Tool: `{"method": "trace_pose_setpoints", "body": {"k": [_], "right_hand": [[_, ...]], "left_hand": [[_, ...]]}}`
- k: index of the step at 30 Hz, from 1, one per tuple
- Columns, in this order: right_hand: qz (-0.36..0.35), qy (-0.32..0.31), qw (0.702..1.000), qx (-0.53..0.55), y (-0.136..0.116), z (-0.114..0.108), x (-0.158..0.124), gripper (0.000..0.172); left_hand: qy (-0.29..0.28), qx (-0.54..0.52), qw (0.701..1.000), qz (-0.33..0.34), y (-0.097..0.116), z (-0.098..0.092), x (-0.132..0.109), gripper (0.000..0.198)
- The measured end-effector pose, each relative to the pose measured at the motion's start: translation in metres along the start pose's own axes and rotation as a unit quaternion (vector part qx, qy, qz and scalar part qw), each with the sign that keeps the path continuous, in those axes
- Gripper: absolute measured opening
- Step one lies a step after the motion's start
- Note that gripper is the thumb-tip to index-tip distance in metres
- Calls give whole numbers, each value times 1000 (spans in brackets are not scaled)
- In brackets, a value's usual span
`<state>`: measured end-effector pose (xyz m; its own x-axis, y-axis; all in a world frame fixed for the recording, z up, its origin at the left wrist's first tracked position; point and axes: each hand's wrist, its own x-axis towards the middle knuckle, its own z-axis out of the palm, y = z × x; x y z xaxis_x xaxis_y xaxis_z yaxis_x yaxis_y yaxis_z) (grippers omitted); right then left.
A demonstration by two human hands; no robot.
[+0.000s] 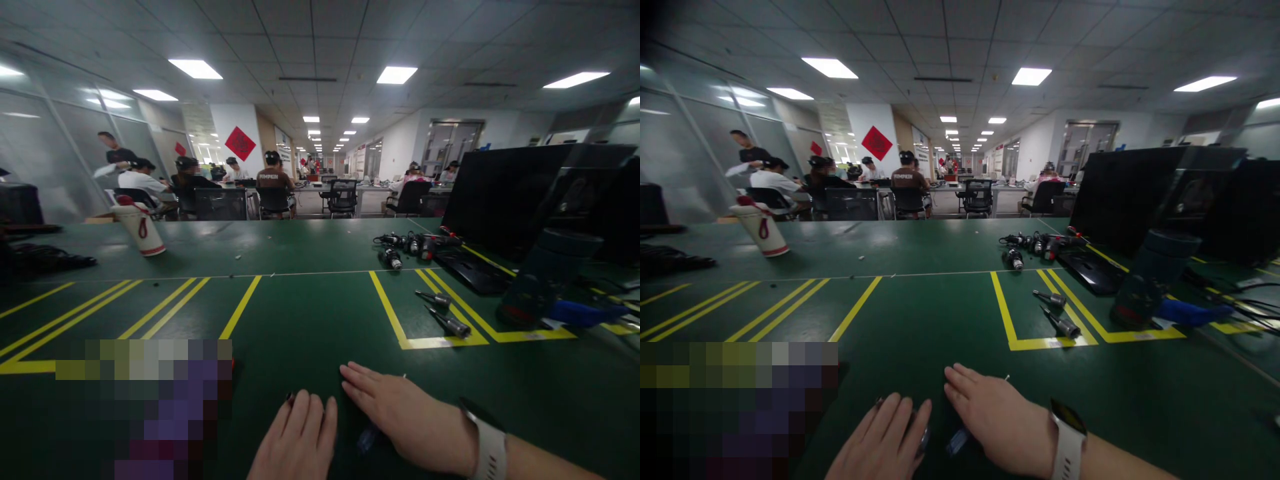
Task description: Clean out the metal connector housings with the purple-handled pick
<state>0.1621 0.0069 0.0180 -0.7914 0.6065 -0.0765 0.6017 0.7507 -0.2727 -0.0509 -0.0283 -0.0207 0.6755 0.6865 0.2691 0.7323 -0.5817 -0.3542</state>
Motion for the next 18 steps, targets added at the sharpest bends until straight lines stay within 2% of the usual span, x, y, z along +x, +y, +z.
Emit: {"method": "trace_pose_setpoints", "body": {"k": [2, 5, 8, 11, 14, 16, 18], "right_hand": [[-6, -14, 1000, 1, -11, 3, -4, 53], [-47, -17, 999, 16, -19, 10, -3, 40], [-78, -9, 996, 33, -22, 11, -4, 38], [-85, 16, 994, 65, -25, -3, -15, 38], [-29, 89, 983, 155, -25, -20, -29, 39], [32, 174, 950, 257, -23, -26, -36, 31], [75, 239, 901, 355, -18, -26, -39, 22]], "left_hand": [[2, -2, 1000, -27, -1, 0, 1, 42], [12, -28, 999, -19, -5, 0, 1, 40], [40, -54, 998, -2, -11, -1, -1, 37], [84, -101, 991, -18, -16, -5, -1, 37], [118, -160, 978, -69, -19, -9, 0, 39], [127, -221, 961, -109, -19, -11, 0, 41], [128, -308, 930, -152, -18, -10, 1, 40]]}}
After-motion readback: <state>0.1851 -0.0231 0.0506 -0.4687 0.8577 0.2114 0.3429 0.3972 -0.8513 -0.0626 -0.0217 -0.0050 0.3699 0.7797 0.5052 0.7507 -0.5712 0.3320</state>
